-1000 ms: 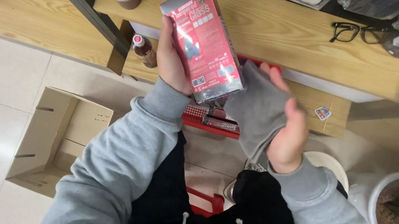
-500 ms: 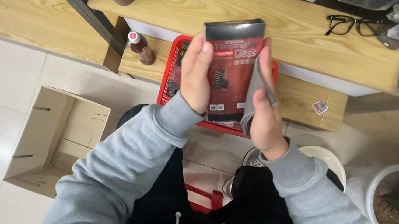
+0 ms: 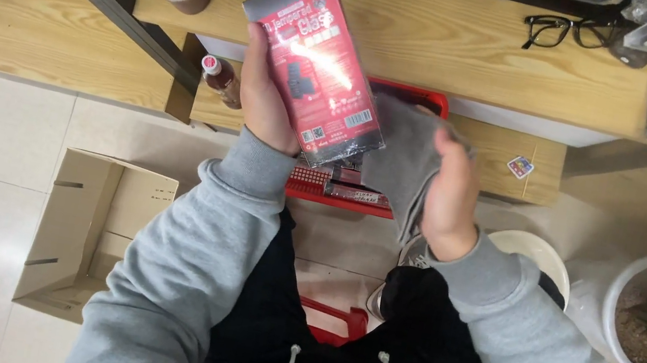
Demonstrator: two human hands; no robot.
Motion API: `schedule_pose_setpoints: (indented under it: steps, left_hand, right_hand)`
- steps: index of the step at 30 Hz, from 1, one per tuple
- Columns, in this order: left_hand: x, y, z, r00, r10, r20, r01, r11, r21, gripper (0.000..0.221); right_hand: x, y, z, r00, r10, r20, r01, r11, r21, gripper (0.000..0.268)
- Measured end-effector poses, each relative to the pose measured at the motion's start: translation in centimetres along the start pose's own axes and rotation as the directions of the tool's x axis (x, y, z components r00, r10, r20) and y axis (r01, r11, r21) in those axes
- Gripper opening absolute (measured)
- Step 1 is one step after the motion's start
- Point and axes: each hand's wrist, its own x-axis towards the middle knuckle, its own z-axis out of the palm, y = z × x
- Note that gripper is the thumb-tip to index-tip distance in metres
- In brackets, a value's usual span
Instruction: Wiping and inspecting screen protector boxes with a cloth before organizing them in a basket.
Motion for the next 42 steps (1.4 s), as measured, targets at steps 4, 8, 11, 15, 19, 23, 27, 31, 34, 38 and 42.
schedule_pose_setpoints:
  steps: [4,8,11,15,19,23,27,31,34,38,42]
  left_hand:
    - [-1.7,-0.8,0.8,0.996,-0.053,0.076,0.044,0.992,0.117,0.044]
    - [-3.5,-2.6,1.0,0.939,-0.14,0.314,0.083,0.979,0.189,0.045]
    - [-4.6,-4.0,0.7,0.927,-0.111,0.359,-0.01,0.948,0.317,0.04]
    - [-4.2,-3.5,0.9,0.954,-0.074,0.29,-0.017,0.954,0.299,0.037]
    - [-2.5,-1.8,1.2,0.959,-0.158,0.235,0.163,0.987,-0.002,0.046]
    - [-0.9,0.2,1.0,0.995,-0.1,0.028,0.097,0.992,0.075,0.041]
    - [0.8,1.1,-0.9,0.999,-0.025,-0.043,0.029,0.994,0.103,0.043]
    - [0.9,1.1,-0.5,0.997,0.014,-0.081,-0.013,1.0,0.016,0.042]
    - [0.5,1.2,-0.3,0.992,-0.023,-0.126,0.029,0.999,0.047,0.041]
    - [1.1,-0.5,-1.2,0.992,0.048,-0.12,-0.028,0.986,0.161,0.047]
    - [-0.2,-3.4,-1.1,0.978,0.118,0.174,-0.161,0.953,0.256,0.062]
  right_hand:
    - [-1.2,-5.8,1.2,0.969,0.194,0.154,-0.244,0.862,0.444,0.033]
    - [-1.2,-6.4,1.2,0.729,-0.334,0.597,0.074,0.906,0.417,0.081]
    - [-1.1,-4.7,0.9,0.521,-0.525,0.673,0.44,0.841,0.315,0.074]
    - [-2.0,-3.5,0.9,0.418,-0.552,0.722,0.697,0.704,0.134,0.054]
    - [-4.5,-3.2,0.4,0.39,-0.497,0.775,0.712,0.697,0.088,0.053]
    - [-6.2,-2.4,0.0,0.38,-0.432,0.818,0.729,0.684,0.022,0.055]
    - [-7.3,-1.7,-0.7,0.398,-0.404,0.824,0.705,0.71,0.008,0.054]
    - [-6.9,-2.6,-1.0,0.434,-0.383,0.815,0.632,0.774,0.028,0.056]
    - [-6.6,-2.5,-1.3,0.44,-0.408,0.8,0.628,0.777,0.051,0.056]
    - [-6.7,-2.2,-1.4,0.437,-0.461,0.772,0.664,0.745,0.068,0.058]
    - [-7.1,-1.7,-1.4,0.256,-0.526,0.811,0.797,0.589,0.131,0.061]
